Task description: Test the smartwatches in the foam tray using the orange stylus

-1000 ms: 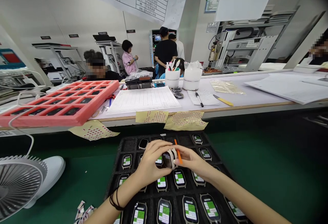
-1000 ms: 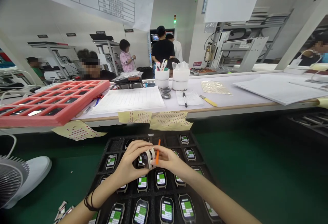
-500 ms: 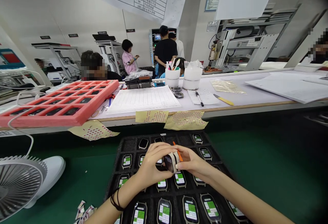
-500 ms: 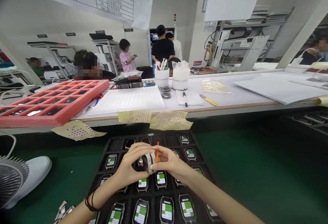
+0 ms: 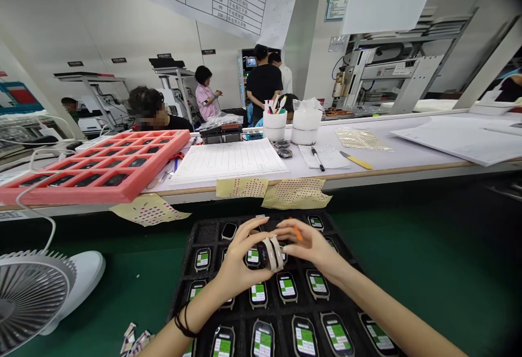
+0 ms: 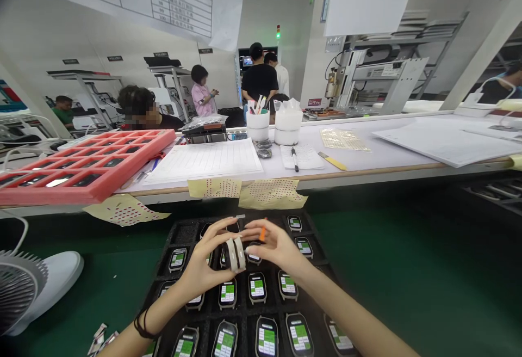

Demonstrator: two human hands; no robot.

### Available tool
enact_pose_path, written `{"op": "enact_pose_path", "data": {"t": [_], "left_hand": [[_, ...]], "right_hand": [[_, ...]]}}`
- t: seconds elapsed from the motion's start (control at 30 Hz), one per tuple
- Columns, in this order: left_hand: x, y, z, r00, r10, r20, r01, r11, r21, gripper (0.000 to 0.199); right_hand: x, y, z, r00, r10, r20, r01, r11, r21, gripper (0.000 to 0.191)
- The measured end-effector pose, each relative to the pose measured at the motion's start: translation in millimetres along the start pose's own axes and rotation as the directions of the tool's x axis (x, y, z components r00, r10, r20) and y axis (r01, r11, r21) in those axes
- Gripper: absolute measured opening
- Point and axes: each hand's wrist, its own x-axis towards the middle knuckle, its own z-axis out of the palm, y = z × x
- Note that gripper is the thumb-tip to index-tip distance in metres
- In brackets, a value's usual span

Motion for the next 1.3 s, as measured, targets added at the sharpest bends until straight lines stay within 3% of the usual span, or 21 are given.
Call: {"op": "enact_pose_path", "data": {"t": [0.07, 0.17, 0.3, 0.57, 0.83, 1.3], "left_hand": [[0, 0, -1.9, 0.997, -0.081, 0.005, 0.082, 0.996, -0.041, 0.049], [-1, 0, -1.8, 0.988, -0.152, 0.032, 0.154, 0.986, -0.060, 0.050], [-2, 1, 0.8, 0.987, -0.156, 0.032, 0.158, 0.986, -0.060, 0.050], [-2, 2, 1.0, 0.992, -0.128, 0.005, 0.128, 0.990, -0.053, 0.049], [-4, 1, 4.2, 0.992, -0.124, -0.034, 0.123, 0.992, -0.020, 0.049], [0, 5, 4.0, 0.989, -0.146, -0.011, 0.145, 0.989, -0.014, 0.050]], "right_hand": [[-6, -7, -6, 0.986, -0.143, -0.087, 0.137, 0.988, -0.073, 0.020], [-20, -16, -9, 0.938, -0.325, -0.121, 0.306, 0.940, -0.151, 0.039], [-32, -18, -2, 0.893, -0.439, -0.099, 0.405, 0.879, -0.250, 0.045], [-28, -16, 1, 0.833, -0.553, 0.001, 0.527, 0.793, -0.306, 0.039], [-28, -16, 7, 0.783, -0.622, 0.021, 0.553, 0.679, -0.483, 0.038], [-29, -14, 7, 0.808, -0.589, 0.019, 0.535, 0.719, -0.443, 0.036]]}}
